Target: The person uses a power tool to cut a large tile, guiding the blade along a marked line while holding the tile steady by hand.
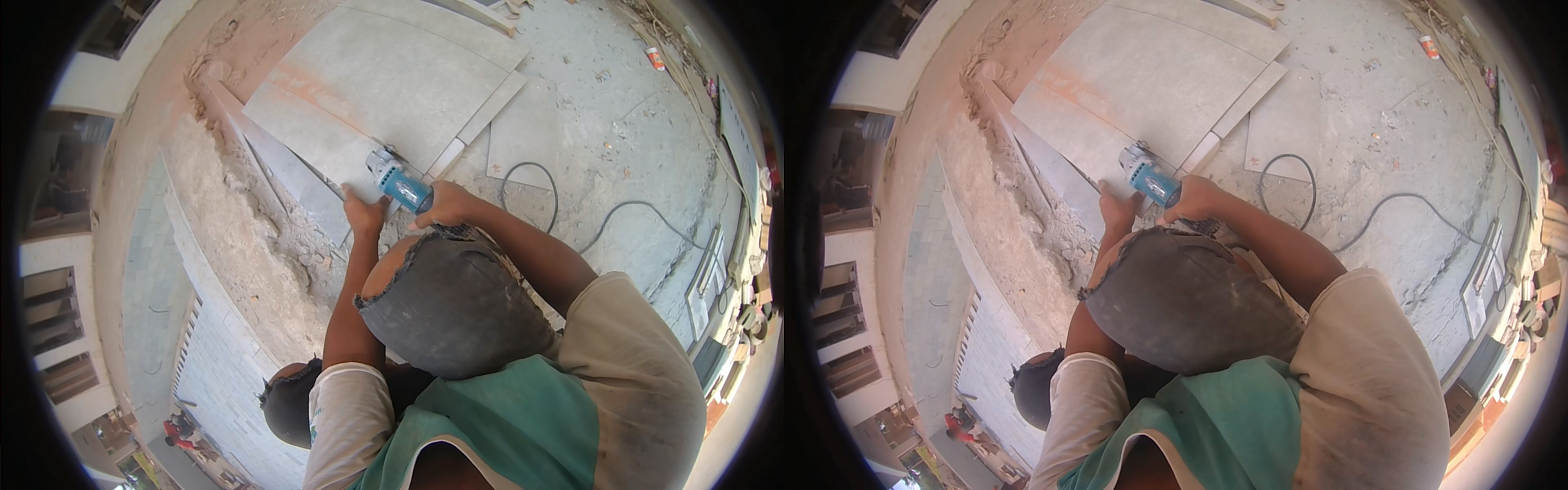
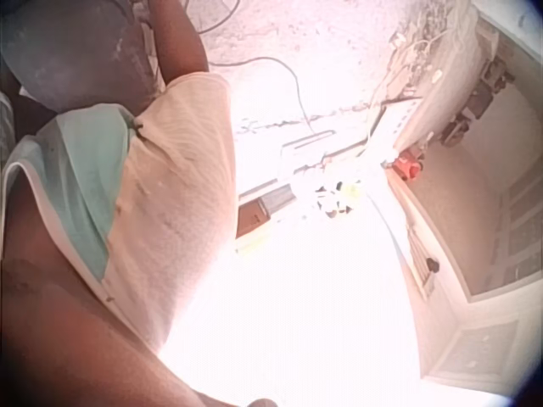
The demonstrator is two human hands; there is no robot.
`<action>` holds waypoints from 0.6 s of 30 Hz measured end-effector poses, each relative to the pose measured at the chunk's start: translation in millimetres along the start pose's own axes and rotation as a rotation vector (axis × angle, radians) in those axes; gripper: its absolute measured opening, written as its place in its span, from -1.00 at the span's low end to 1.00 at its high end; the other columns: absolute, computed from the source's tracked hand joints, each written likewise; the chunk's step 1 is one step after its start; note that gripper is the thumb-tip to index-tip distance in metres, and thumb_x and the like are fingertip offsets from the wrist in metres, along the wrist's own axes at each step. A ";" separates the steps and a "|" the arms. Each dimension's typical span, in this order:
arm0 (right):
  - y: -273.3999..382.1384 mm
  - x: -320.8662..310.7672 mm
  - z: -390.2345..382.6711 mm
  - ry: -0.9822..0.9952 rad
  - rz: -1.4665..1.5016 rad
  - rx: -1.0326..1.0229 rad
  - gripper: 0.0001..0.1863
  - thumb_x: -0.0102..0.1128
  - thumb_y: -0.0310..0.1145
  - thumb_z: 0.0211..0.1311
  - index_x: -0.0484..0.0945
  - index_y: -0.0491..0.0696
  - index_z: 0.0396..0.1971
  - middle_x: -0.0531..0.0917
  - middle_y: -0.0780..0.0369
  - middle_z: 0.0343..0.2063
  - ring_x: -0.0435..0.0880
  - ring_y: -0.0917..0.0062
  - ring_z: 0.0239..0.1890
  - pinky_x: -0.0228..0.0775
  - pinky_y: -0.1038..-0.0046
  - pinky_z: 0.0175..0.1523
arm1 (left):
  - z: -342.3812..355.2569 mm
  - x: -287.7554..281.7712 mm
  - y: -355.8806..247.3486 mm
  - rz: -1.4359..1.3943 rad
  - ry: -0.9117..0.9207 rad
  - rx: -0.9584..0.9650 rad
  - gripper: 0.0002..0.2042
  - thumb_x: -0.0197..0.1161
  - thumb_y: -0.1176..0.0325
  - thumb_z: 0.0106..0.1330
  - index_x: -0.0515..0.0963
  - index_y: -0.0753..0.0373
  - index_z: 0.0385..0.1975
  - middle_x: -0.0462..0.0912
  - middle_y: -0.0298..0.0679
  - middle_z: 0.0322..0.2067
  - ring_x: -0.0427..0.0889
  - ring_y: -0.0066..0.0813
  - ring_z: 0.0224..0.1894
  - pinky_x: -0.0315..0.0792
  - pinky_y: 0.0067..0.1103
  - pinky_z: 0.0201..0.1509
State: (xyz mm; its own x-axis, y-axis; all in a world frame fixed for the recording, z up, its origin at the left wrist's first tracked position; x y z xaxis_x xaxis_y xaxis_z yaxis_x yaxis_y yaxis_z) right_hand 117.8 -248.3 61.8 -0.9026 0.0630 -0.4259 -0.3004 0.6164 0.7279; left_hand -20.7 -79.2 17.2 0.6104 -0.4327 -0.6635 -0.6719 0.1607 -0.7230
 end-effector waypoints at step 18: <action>-5.0 1.4 -3.7 0.008 0.007 -0.023 -0.44 0.58 -0.04 -0.29 0.64 -0.16 -0.34 0.69 0.08 -0.40 0.67 0.33 -0.32 0.45 0.39 -0.13 | 0.1 -1.6 -0.9 0.017 0.004 0.024 0.06 0.64 0.31 -0.16 0.09 0.67 0.30 0.45 0.34 0.13 0.47 0.13 0.22 0.37 -0.37 0.29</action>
State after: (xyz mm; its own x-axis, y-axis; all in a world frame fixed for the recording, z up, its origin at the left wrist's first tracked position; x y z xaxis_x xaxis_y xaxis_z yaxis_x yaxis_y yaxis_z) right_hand 116.9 -254.2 59.5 -0.9070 0.0609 -0.4166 -0.3011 0.5979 0.7429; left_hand -21.0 -78.6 19.0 0.5971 -0.4328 -0.6754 -0.6723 0.1892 -0.7157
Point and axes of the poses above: each hand's wrist, its own z-axis towards the middle knuckle, its own x-axis out of the palm, y = z × x, the point moved 7 cm from there along z, towards the middle knuckle
